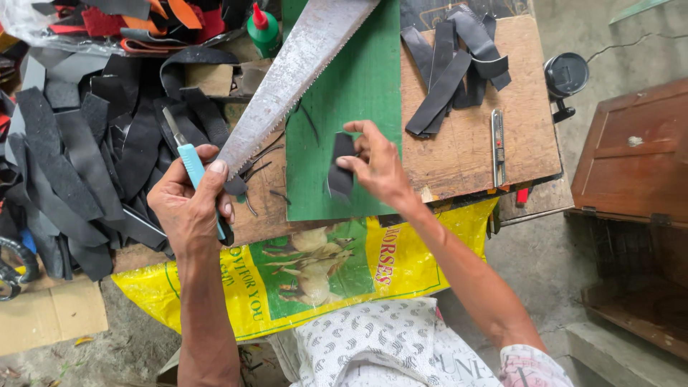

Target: The person uses a utility knife and a metal saw as a straightedge to cut narrow strips from black rubber sheets on a wooden workbench. The person repeatedly positions the saw, cuts along its edge, and sets the cut strips aside.

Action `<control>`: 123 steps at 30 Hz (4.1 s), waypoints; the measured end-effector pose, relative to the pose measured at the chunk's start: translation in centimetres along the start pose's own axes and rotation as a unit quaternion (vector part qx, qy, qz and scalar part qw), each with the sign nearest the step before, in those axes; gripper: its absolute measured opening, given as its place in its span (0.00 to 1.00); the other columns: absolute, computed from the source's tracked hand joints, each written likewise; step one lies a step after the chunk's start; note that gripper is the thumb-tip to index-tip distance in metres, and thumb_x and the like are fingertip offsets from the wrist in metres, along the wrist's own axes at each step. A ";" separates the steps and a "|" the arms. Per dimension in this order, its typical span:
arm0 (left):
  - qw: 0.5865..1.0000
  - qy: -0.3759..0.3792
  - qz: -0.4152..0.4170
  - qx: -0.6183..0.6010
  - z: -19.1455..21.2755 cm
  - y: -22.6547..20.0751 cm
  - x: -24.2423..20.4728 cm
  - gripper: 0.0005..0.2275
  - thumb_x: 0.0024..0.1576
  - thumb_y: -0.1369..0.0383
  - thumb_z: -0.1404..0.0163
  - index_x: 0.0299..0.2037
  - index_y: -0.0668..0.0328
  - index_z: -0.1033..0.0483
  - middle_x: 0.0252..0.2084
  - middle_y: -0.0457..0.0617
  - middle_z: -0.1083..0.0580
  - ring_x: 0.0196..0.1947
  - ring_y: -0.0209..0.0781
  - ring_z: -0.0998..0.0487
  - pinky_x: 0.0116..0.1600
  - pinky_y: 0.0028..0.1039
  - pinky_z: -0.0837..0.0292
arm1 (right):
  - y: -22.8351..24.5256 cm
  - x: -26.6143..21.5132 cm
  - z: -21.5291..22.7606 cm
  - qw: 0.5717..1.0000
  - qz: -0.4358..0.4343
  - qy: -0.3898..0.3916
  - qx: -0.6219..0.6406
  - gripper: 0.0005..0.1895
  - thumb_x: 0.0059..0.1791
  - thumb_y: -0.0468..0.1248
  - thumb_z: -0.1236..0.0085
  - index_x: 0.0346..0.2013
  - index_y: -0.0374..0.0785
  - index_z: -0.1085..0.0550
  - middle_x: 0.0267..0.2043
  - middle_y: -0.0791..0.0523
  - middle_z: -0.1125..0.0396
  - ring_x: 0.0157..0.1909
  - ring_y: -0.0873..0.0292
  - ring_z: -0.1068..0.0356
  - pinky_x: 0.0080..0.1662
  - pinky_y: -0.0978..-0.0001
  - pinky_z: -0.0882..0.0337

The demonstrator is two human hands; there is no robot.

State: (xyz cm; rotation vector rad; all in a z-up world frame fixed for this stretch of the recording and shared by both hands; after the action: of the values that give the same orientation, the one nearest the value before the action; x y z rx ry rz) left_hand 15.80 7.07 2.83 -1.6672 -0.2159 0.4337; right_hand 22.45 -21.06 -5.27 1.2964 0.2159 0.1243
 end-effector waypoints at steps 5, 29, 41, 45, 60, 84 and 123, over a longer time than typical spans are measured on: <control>1.000 -0.006 0.005 0.003 0.4 -0.1 0.1 0.09 0.61 0.76 0.44 0.48 0.74 0.23 0.29 0.47 0.27 0.17 0.30 0.31 0.20 0.21 0.37 | 0.0 6.0 0.1 0.979 0.080 -0.039 -0.181 0.18 0.43 0.27 0.35 0.48 0.31 0.23 0.34 0.48 0.28 0.32 0.57 0.29 0.38 0.65 0.27; 0.988 0.059 0.106 0.100 -1.5 5.4 0.1 0.08 0.59 0.70 0.43 0.43 0.69 0.21 0.24 0.43 0.26 0.14 0.25 0.32 0.17 0.19 0.39 | -0.2 -4.0 -0.6 0.919 0.215 0.063 -0.325 0.38 0.37 0.45 0.25 0.61 0.46 0.27 0.71 0.55 0.41 0.72 0.48 0.47 0.65 0.50 0.47; 0.986 -0.037 0.158 -0.028 -4.4 17.2 -14.4 0.10 0.61 0.66 0.46 0.43 0.67 0.23 0.22 0.42 0.28 0.13 0.25 0.34 0.15 0.20 0.40 | -3.8 -1.6 3.8 0.986 0.068 -0.116 -0.096 0.20 0.56 0.44 0.42 0.62 0.45 0.28 0.70 0.54 0.37 0.71 0.57 0.38 0.70 0.57 0.34; 0.984 -0.056 0.165 -0.019 -4.6 20.2 -14.6 0.12 0.61 0.65 0.45 0.43 0.70 0.22 0.20 0.43 0.29 0.12 0.25 0.34 0.15 0.20 0.42 | -1.3 1.1 0.1 0.937 0.195 -0.028 -0.288 0.28 0.52 0.46 0.35 0.66 0.44 0.29 0.73 0.45 0.47 0.75 0.43 0.50 0.70 0.46 0.50; 0.984 -0.035 0.176 0.012 -4.4 20.3 -12.7 0.14 0.60 0.65 0.44 0.47 0.72 0.22 0.23 0.42 0.26 0.17 0.26 0.28 0.20 0.18 0.31 | -1.2 2.9 -1.7 0.903 0.218 -0.012 -0.370 0.29 0.54 0.49 0.37 0.70 0.51 0.31 0.78 0.48 0.51 0.78 0.42 0.55 0.73 0.46 0.54; 0.978 -0.010 0.208 0.012 -4.3 20.7 -12.1 0.13 0.59 0.66 0.44 0.44 0.73 0.22 0.22 0.43 0.26 0.20 0.29 0.22 0.18 0.20 0.35 | -2.3 3.2 -2.4 0.889 0.196 0.000 -0.413 0.29 0.58 0.50 0.43 0.74 0.54 0.36 0.80 0.49 0.56 0.81 0.44 0.59 0.74 0.45 0.57; 0.983 -0.010 0.181 0.037 -4.5 20.0 -11.7 0.13 0.60 0.65 0.45 0.42 0.73 0.22 0.21 0.41 0.28 0.19 0.25 0.26 0.23 0.20 0.29 | 1.9 8.4 -3.6 0.855 0.260 0.177 -0.411 0.33 0.41 0.49 0.27 0.58 0.47 0.26 0.68 0.46 0.46 0.74 0.41 0.51 0.63 0.41 0.47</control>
State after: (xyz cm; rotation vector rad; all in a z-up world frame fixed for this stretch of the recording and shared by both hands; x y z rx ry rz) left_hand 4.81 -4.46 -14.62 -1.6322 0.0927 0.7230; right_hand 29.82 -15.36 -5.11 0.4275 0.0936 0.8360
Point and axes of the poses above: each hand's wrist, its own x-axis towards the middle knuckle, its own z-axis out of the back of the hand, y = z × x, the point moved 10 cm from there along x, towards the middle knuckle
